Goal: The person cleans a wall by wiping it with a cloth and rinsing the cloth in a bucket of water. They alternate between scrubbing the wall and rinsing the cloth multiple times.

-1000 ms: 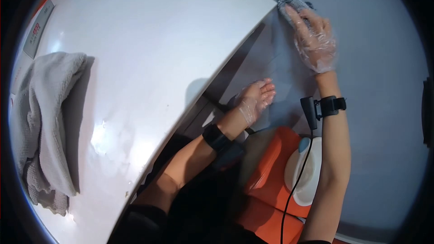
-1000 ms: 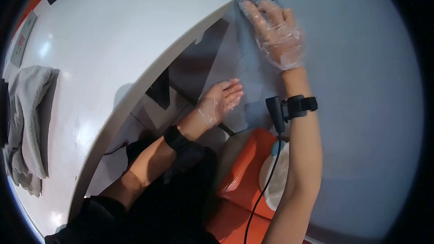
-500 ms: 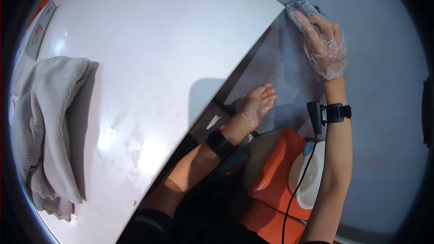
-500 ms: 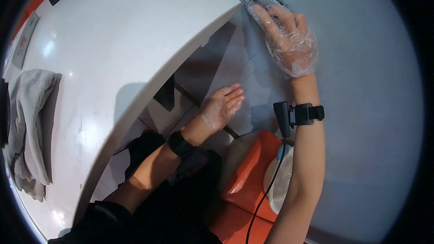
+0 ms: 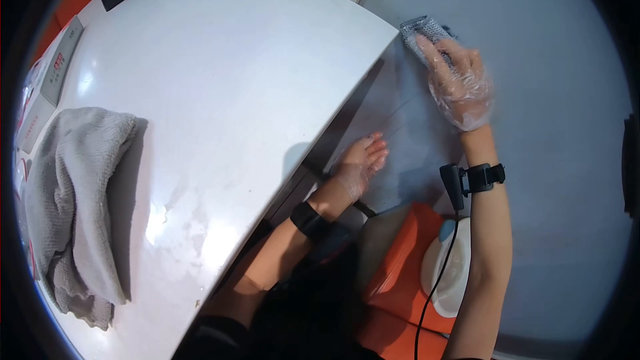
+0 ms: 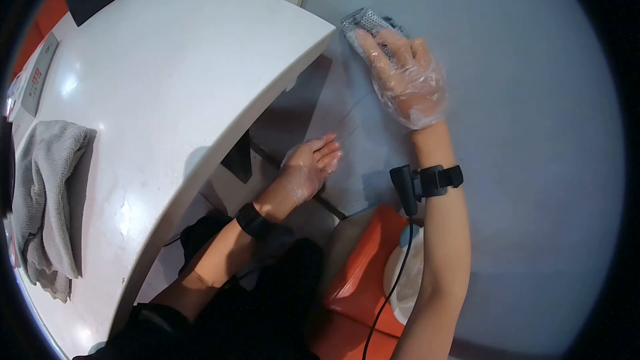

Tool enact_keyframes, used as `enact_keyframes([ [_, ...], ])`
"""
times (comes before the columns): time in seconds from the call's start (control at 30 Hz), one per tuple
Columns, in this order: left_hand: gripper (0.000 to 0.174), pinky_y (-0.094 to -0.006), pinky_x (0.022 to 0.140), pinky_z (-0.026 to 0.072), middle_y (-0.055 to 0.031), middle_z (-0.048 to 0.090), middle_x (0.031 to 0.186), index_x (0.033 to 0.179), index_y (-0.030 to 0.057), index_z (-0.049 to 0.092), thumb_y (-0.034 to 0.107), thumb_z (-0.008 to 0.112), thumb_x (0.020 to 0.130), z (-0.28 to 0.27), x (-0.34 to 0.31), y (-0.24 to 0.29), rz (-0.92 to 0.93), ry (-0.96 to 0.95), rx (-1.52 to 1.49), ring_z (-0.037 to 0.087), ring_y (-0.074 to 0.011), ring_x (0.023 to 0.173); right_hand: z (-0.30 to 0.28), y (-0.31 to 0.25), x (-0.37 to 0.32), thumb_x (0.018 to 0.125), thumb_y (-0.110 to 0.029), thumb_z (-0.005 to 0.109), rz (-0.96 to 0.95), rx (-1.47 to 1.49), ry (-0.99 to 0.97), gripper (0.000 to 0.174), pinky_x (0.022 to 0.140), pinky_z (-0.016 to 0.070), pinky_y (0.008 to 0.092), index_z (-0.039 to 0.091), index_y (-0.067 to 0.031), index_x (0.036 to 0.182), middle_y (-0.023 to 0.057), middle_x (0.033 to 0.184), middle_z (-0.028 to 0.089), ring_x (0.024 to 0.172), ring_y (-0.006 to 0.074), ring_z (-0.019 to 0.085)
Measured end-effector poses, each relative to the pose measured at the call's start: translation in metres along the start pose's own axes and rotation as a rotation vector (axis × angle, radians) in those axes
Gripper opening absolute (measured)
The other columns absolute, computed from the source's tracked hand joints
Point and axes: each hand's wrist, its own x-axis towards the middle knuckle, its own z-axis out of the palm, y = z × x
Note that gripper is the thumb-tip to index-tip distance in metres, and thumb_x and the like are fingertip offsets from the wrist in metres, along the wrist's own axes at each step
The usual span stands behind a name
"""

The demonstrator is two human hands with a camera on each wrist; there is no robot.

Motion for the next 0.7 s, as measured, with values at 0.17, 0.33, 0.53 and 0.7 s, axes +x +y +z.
enact_keyframes([
  [0.17,0.028,-0.0284,0.078,0.0493,-0.0090,0.057,0.112,0.117,0.0053,0.055,0.022,0.055,0.094,-0.011,0.016,-0.002,0.007,-0.065,0.007,0.058,-0.0202,0.096,0.002,-0.002,-0.006,0.068,-0.004,0.067,0.025,0.048,-0.061,0.057,0.063,0.0516,0.0298,0.062,-0.0230,0.122,-0.0051,0.112,0.059,0.076,0.0183,0.051],
  [0.33,0.027,-0.0277,0.076,0.0495,-0.0080,0.059,0.107,0.115,0.0059,0.056,0.023,0.054,0.095,-0.014,-0.011,0.004,0.033,-0.062,-0.038,0.059,-0.0188,0.093,-0.002,-0.015,0.031,0.070,-0.003,0.064,-0.005,-0.008,-0.044,0.056,0.065,0.0522,0.0299,0.061,-0.0223,0.122,-0.0047,0.121,0.059,0.077,0.0183,0.052],
  [0.53,0.028,-0.0283,0.078,0.0494,-0.0075,0.059,0.106,0.116,0.0060,0.055,0.025,0.055,0.095,-0.008,-0.018,0.008,0.023,-0.038,-0.015,0.059,-0.0184,0.093,0.007,0.009,0.098,0.073,-0.005,0.062,-0.048,-0.145,0.070,0.045,0.067,0.0541,0.0302,0.063,-0.0191,0.115,-0.0026,0.120,0.060,0.081,0.0207,0.055],
  [0.7,0.030,-0.0281,0.081,0.0487,-0.0074,0.058,0.108,0.118,0.0053,0.054,0.023,0.057,0.094,-0.016,-0.007,0.016,0.077,-0.106,-0.100,0.060,-0.0182,0.095,0.018,-0.004,0.106,0.074,-0.004,0.060,-0.096,-0.094,-0.069,0.033,0.069,0.0560,0.0328,0.064,-0.0144,0.106,-0.0005,0.118,0.060,0.086,0.0220,0.058],
])
